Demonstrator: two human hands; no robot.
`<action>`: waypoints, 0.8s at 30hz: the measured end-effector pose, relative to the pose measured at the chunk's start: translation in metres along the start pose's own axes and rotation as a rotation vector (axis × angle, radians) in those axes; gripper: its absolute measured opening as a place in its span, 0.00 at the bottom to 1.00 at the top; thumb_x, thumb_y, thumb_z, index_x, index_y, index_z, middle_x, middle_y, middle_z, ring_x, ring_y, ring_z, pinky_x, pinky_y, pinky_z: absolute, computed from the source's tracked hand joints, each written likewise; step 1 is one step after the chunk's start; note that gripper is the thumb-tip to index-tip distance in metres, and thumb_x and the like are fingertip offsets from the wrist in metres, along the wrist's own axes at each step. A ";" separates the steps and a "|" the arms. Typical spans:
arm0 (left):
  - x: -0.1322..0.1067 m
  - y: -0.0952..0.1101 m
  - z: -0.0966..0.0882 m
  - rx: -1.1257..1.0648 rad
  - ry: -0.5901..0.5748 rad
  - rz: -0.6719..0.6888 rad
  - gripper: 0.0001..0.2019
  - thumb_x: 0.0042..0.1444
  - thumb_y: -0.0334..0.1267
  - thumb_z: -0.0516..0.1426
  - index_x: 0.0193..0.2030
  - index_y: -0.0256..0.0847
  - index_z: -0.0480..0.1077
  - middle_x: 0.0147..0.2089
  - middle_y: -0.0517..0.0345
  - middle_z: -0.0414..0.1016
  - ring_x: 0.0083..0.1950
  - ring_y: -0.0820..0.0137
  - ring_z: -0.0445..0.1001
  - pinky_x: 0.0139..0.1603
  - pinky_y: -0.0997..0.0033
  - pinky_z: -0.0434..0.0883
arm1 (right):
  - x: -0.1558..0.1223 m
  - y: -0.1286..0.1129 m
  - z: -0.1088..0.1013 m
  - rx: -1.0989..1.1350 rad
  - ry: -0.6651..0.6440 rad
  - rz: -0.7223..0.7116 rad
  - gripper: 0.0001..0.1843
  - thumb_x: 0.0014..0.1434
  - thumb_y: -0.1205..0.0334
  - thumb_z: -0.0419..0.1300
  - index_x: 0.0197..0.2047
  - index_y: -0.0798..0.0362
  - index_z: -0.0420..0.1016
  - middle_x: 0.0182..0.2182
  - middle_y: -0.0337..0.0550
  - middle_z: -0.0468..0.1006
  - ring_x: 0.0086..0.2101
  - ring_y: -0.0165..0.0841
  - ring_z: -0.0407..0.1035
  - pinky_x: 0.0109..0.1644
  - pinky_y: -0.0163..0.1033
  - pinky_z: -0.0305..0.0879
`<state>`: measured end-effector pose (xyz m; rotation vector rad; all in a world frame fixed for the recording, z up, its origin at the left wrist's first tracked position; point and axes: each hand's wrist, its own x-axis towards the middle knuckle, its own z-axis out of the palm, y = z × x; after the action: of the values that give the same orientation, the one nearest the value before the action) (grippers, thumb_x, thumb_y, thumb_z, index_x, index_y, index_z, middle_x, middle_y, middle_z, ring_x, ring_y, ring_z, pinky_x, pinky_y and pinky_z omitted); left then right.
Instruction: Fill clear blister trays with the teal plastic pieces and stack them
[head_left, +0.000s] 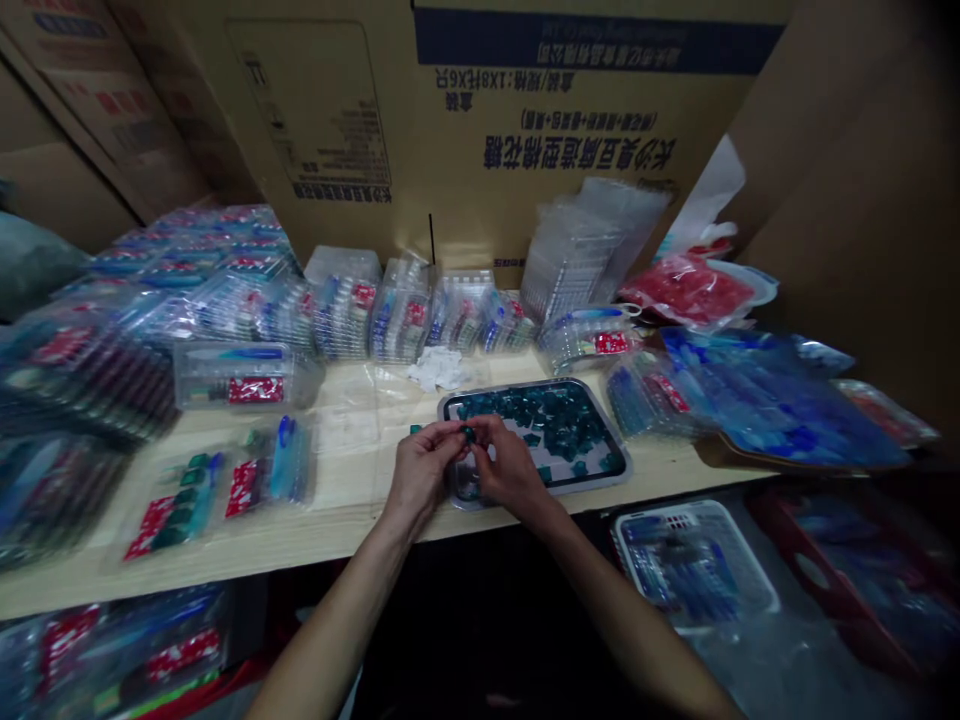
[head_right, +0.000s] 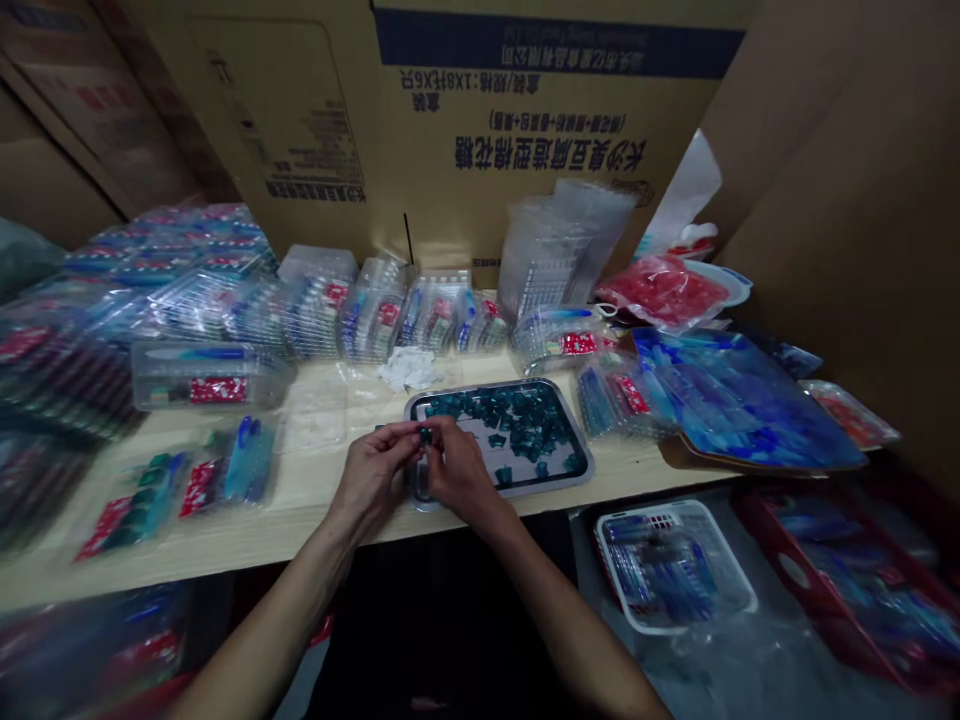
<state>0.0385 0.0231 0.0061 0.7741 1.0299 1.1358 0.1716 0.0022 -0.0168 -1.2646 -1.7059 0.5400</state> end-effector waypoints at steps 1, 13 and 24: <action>0.000 0.000 0.001 -0.030 -0.003 -0.015 0.19 0.36 0.38 0.72 0.37 0.34 0.79 0.34 0.54 0.81 0.31 0.75 0.77 0.35 0.78 0.73 | 0.000 0.001 -0.001 0.051 0.004 0.017 0.17 0.57 0.69 0.52 0.51 0.52 0.66 0.35 0.41 0.75 0.35 0.34 0.72 0.43 0.41 0.67; -0.001 0.002 -0.013 0.077 0.018 -0.053 0.18 0.35 0.42 0.72 0.31 0.33 0.77 0.27 0.58 0.77 0.27 0.76 0.73 0.31 0.77 0.69 | 0.008 -0.002 -0.002 0.142 -0.104 0.097 0.13 0.59 0.69 0.52 0.47 0.53 0.70 0.37 0.44 0.80 0.35 0.32 0.74 0.42 0.37 0.69; -0.004 0.003 -0.026 0.790 -0.129 0.336 0.04 0.49 0.37 0.57 0.29 0.39 0.69 0.26 0.63 0.68 0.26 0.75 0.63 0.27 0.76 0.59 | 0.017 -0.007 -0.010 -0.044 -0.293 0.194 0.07 0.54 0.71 0.55 0.32 0.53 0.74 0.25 0.38 0.78 0.27 0.31 0.70 0.34 0.33 0.62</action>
<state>0.0130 0.0194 0.0004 1.6747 1.2774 0.9206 0.1758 0.0130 0.0003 -1.4482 -1.8512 0.8405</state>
